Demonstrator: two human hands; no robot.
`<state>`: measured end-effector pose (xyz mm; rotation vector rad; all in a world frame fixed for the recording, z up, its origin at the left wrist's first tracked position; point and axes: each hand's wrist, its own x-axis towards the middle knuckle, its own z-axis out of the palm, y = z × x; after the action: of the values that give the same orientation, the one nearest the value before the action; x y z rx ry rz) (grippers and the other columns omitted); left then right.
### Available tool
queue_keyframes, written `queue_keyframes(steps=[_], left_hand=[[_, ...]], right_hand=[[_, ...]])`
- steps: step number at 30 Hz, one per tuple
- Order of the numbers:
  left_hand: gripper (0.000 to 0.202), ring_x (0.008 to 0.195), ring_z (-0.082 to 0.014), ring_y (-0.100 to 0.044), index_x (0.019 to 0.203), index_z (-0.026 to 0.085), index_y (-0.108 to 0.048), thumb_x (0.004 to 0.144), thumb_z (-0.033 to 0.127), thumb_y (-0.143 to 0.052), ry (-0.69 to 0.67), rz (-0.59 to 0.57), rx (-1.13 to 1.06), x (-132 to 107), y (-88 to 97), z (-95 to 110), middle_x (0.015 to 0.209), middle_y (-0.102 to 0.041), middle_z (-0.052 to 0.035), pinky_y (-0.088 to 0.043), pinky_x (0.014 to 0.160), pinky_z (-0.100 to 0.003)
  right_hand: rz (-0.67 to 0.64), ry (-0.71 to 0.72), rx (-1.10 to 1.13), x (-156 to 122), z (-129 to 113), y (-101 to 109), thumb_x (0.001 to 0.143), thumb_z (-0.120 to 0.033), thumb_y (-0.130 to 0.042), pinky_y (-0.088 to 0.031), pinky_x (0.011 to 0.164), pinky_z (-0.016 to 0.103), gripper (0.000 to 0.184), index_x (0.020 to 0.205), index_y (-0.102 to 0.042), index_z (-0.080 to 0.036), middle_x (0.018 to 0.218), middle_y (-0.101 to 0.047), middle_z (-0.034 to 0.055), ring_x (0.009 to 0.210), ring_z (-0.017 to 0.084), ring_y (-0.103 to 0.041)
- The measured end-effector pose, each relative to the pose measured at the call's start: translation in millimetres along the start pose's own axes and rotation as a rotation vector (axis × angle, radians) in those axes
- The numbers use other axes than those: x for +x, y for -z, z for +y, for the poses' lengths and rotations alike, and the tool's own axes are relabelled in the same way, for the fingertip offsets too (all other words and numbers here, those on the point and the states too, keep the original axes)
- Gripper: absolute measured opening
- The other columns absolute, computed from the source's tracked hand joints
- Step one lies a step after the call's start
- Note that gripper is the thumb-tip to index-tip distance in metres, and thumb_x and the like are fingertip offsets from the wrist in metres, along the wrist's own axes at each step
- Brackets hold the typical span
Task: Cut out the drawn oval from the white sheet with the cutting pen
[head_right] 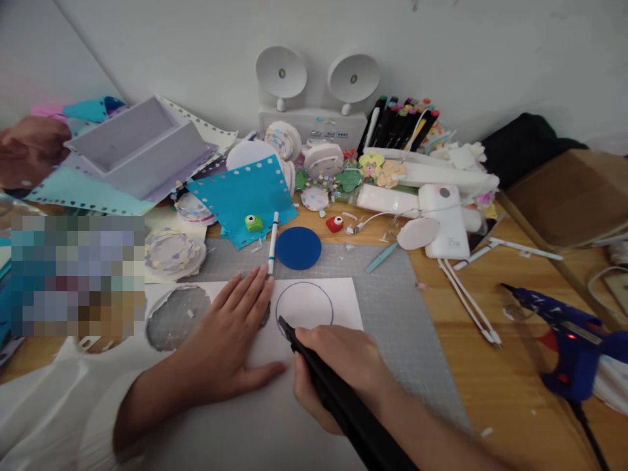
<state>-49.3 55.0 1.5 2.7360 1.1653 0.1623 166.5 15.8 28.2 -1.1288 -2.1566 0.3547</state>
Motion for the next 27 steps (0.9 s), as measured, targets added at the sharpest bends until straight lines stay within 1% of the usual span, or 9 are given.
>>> queue_keyframes(steps=[5, 8, 13, 16, 19, 22, 27], left_hand=[[0.106, 0.146, -0.0396, -0.014, 0.148, -0.002, -0.025, 0.08, 0.078, -0.039, -0.001, -0.005, -0.007, 0.1, 0.3, -0.4, 0.156, -0.014, -0.0265, -0.012, 0.117, -0.052], [0.106, 0.146, -0.0398, -0.013, 0.148, -0.002, -0.025, 0.08, 0.078, -0.039, -0.003, -0.012, -0.007, 0.7, 0.8, -0.3, 0.156, -0.013, -0.027, -0.013, 0.117, -0.053], [0.105, 0.146, -0.0399, -0.012, 0.148, -0.002, -0.025, 0.08, 0.076, -0.041, -0.002, -0.014, -0.004, 1.9, 0.7, -0.1, 0.157, -0.012, -0.027, -0.012, 0.117, -0.053], [0.105, 0.146, -0.0402, -0.012, 0.148, -0.003, -0.025, 0.08, 0.076, -0.04, -0.007, -0.008, -0.001, 2.0, -0.1, -0.3, 0.156, -0.013, -0.0276, -0.011, 0.117, -0.053], [0.106, 0.146, -0.04, -0.013, 0.148, -0.003, -0.026, 0.079, 0.077, -0.04, -0.004, -0.002, 0.001, 1.5, -0.4, -0.7, 0.156, -0.013, -0.0273, -0.009, 0.117, -0.052], [0.108, 0.146, -0.0386, -0.013, 0.148, -0.002, -0.026, 0.078, 0.079, -0.04, 0.003, 0.002, -0.001, 1.6, -0.1, -1.2, 0.157, -0.014, -0.026, -0.008, 0.118, -0.051], [0.108, 0.146, -0.0376, -0.013, 0.148, -0.002, -0.026, 0.078, 0.079, -0.039, 0.004, 0.004, 0.003, 2.3, -0.5, -1.5, 0.157, -0.015, -0.0257, -0.008, 0.118, -0.05]], right_hand=[[0.001, -0.013, 0.092, -0.3, 0.7, -1.0, 0.08, -0.013, -0.06, -0.052, 0.049, 0.03, 0.03, 0.107, -0.06, -0.024, 0.066, -0.067, 0.0022, 0.054, 0.019, -0.064], [-0.011, -0.018, 0.111, -1.3, 0.3, -2.8, 0.079, -0.013, -0.06, -0.052, 0.05, 0.031, 0.033, 0.11, -0.06, -0.025, 0.067, -0.066, 0.0024, 0.055, 0.019, -0.063], [-0.028, -0.031, 0.157, -1.4, -0.8, -5.8, 0.08, -0.012, -0.057, -0.054, 0.055, 0.03, 0.032, 0.111, -0.057, -0.023, 0.071, -0.066, 0.003, 0.059, 0.019, -0.065], [-0.057, -0.041, 0.178, -1.8, -1.0, -6.4, 0.081, -0.011, -0.057, -0.053, 0.057, 0.03, 0.031, 0.11, -0.057, -0.023, 0.072, -0.064, 0.0028, 0.061, 0.019, -0.064], [-0.076, -0.028, 0.166, -2.7, -1.4, -5.6, 0.079, -0.012, -0.058, -0.052, 0.058, 0.03, 0.029, 0.107, -0.06, -0.02, 0.073, -0.065, 0.0042, 0.064, 0.019, -0.064], [-0.104, -0.003, 0.142, -2.6, -2.6, -3.9, 0.08, -0.011, -0.056, -0.051, 0.058, 0.03, 0.027, 0.104, -0.059, -0.021, 0.071, -0.063, 0.0035, 0.064, 0.019, -0.063], [-0.099, 0.024, 0.137, -2.4, -2.9, -0.6, 0.08, -0.009, -0.053, -0.049, 0.054, 0.03, 0.032, 0.109, -0.054, -0.023, 0.069, -0.06, 0.0018, 0.06, 0.018, -0.059]])
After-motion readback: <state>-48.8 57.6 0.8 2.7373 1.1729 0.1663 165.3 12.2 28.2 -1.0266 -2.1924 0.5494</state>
